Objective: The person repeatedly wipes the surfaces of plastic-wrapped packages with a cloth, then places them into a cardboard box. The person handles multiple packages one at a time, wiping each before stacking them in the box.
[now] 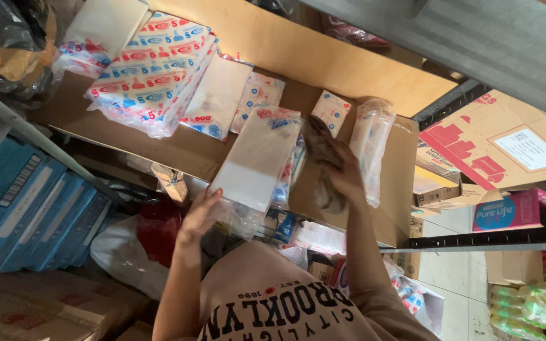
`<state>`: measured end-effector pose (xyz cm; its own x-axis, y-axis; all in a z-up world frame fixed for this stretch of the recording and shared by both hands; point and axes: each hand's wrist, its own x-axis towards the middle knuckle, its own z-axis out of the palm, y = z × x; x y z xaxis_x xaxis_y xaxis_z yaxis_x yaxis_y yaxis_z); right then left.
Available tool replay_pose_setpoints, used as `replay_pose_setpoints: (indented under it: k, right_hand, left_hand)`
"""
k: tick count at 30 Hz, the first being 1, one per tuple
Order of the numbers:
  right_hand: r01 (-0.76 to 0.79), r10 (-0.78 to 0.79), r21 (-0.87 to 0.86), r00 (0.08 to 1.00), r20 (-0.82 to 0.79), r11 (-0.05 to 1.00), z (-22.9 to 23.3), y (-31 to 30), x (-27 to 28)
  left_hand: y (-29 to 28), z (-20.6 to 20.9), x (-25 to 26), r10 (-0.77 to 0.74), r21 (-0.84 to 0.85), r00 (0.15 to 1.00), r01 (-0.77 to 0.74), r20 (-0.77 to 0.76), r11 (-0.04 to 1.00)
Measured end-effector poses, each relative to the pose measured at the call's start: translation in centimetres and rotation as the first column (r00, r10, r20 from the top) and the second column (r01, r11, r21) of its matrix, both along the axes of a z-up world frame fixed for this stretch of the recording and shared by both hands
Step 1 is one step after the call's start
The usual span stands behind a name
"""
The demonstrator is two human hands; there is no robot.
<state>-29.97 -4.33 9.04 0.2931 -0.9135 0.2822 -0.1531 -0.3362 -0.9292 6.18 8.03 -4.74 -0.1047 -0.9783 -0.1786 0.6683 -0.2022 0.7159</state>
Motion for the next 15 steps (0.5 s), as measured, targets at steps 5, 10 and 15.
replay_pose_setpoints:
  k: [5, 10, 15]
  right_hand:
    - [-0.407, 0.202, -0.285, 0.813, -0.546, 0.868, 0.2, 4.5, 13.2]
    - [-0.575, -0.014, -0.382, 0.540, -0.841, 0.723, -1.7, 3.2, 17.5]
    - [-0.408, -0.104, -0.472, 0.662, -0.743, 0.781, -4.7, -6.8, 16.4]
  left_hand:
    - [-1.8, -5.4, -2.3, 0.276, -0.053, 0.878, -0.277, 0.391, 0.959]
    - [-1.7, -5.1, -2.5, 0.296, 0.003, 0.881, -0.320, 0.370, 0.948]
    - [-0.9, -0.9, -2.9, 0.211, 0.075, 0.881, -0.266, 0.424, 0.961]
